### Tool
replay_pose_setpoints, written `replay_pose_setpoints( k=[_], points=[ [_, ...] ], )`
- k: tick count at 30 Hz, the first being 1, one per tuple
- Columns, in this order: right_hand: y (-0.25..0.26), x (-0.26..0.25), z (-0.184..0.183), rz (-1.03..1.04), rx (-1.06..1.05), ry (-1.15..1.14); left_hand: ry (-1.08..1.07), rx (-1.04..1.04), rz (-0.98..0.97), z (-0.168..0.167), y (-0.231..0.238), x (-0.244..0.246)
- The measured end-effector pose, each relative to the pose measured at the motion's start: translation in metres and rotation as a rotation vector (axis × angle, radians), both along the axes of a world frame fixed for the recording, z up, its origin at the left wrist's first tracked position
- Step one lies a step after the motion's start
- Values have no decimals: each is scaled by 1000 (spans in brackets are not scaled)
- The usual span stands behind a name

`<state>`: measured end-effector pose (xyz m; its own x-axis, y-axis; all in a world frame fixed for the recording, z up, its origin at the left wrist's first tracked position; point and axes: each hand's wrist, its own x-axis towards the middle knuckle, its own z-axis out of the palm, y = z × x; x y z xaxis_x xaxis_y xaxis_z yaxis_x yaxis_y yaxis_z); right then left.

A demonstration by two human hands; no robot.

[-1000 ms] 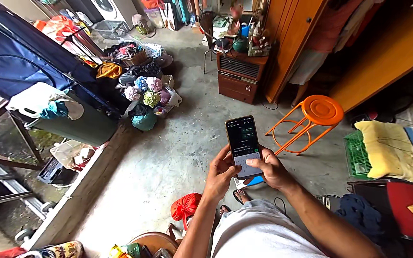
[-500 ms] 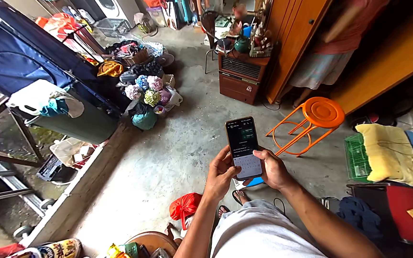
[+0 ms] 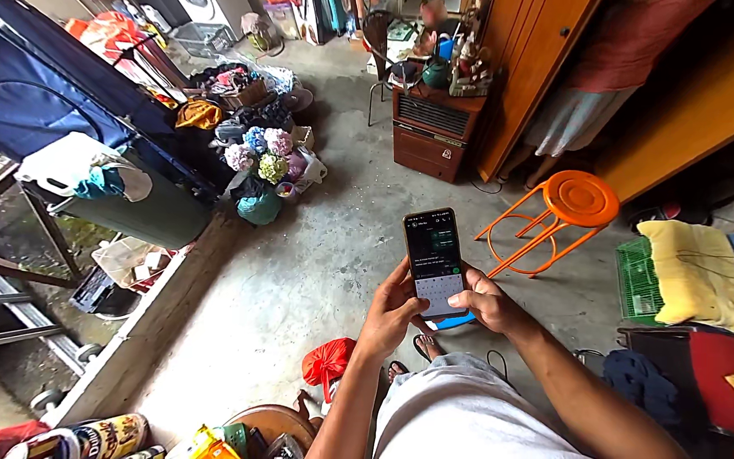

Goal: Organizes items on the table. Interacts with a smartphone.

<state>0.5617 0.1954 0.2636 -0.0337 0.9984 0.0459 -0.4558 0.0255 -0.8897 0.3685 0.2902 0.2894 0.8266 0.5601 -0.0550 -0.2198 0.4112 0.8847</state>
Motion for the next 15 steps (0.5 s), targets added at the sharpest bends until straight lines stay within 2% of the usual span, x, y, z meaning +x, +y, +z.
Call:
replay_pose_setpoints(
  k=[9,15],
  points=[
    [1,-1,-4,106,60,155,-43,-30,37,-2,0,-6],
    [0,-9,3,23,-8,58,-81,-63,24,-10,2,-7]
  ],
)
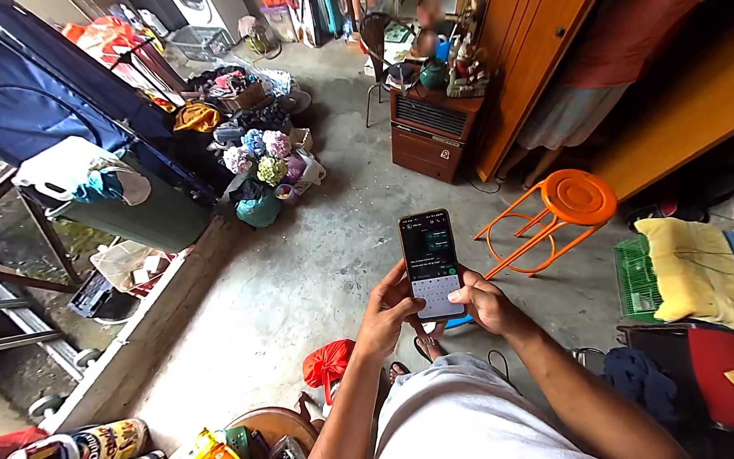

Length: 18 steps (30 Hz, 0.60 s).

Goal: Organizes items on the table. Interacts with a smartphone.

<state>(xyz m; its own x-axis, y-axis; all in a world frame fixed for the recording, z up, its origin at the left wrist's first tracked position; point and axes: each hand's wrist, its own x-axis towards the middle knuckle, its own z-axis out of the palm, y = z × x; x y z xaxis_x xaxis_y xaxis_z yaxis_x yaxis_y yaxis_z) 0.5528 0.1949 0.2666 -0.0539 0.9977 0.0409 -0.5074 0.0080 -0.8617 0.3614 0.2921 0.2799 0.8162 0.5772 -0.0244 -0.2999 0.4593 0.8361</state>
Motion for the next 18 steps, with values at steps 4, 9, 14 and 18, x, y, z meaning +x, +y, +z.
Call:
replay_pose_setpoints(
  k=[4,9,14,18],
  points=[
    [2,-7,2,-45,-5,-30,-4,27,19,-1,-1,0],
    [2,-8,-2,-61,55,-47,7,32,40,-1,-1,-1],
    [3,-5,-5,-16,92,-47,-6,33,40,-3,0,-3],
    [4,-6,-4,-17,71,-55,-10,48,50,0,-2,-4]
  ],
)
